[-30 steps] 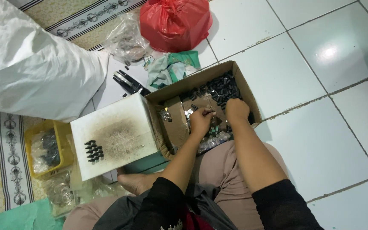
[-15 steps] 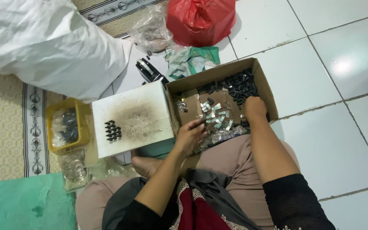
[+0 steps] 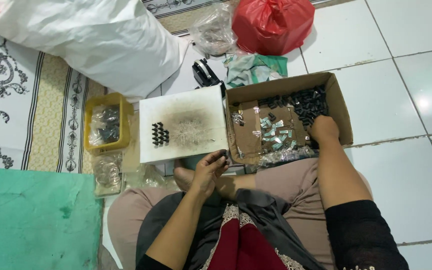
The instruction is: Assembling small black and silver components into a white template board on the floor
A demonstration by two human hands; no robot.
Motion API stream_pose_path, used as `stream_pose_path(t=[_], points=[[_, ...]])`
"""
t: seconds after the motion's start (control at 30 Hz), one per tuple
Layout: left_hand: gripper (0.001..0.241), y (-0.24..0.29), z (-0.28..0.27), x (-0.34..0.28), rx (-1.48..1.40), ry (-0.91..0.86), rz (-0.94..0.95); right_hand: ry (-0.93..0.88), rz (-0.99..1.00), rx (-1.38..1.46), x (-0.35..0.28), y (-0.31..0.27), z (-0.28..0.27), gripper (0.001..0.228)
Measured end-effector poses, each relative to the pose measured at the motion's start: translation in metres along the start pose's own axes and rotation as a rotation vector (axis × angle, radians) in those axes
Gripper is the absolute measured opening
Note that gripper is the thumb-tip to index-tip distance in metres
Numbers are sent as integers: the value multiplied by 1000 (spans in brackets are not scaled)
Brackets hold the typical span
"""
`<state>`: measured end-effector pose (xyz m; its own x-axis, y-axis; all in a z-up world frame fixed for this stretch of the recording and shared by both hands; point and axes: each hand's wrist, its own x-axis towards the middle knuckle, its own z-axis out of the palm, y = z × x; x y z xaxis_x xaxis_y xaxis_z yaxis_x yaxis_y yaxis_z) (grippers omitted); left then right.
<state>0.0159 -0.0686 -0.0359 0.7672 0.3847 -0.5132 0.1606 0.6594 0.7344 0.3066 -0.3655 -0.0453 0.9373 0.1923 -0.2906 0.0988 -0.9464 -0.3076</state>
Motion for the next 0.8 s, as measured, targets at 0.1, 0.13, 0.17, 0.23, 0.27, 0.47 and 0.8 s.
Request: stream_pose_path(t=[0.1, 0.13, 0.17, 0.23, 0.27, 0.47, 0.8], points=[[35, -7, -8, 5, -37, -1, 1, 31, 51, 211, -5, -4, -5, 21], [35, -9, -10, 6, -42, 0, 4, 32, 47, 208, 1, 4, 4, 21], [34, -10, -11, 7, -32, 0, 0, 1, 84, 465, 8, 13, 12, 19], [33, -11, -9, 4, -26, 1, -5, -32, 118, 718, 20, 25, 26, 26], [34, -10, -5, 1, -28, 6, -10, -71, 162, 811, 24, 29, 31, 34], [36, -17, -2, 1, -33, 12, -22, -95, 186, 886, 31, 32, 38, 41], [37, -6, 3, -2, -5, 33, 16, 129, -76, 762, -8, -39, 18, 25]])
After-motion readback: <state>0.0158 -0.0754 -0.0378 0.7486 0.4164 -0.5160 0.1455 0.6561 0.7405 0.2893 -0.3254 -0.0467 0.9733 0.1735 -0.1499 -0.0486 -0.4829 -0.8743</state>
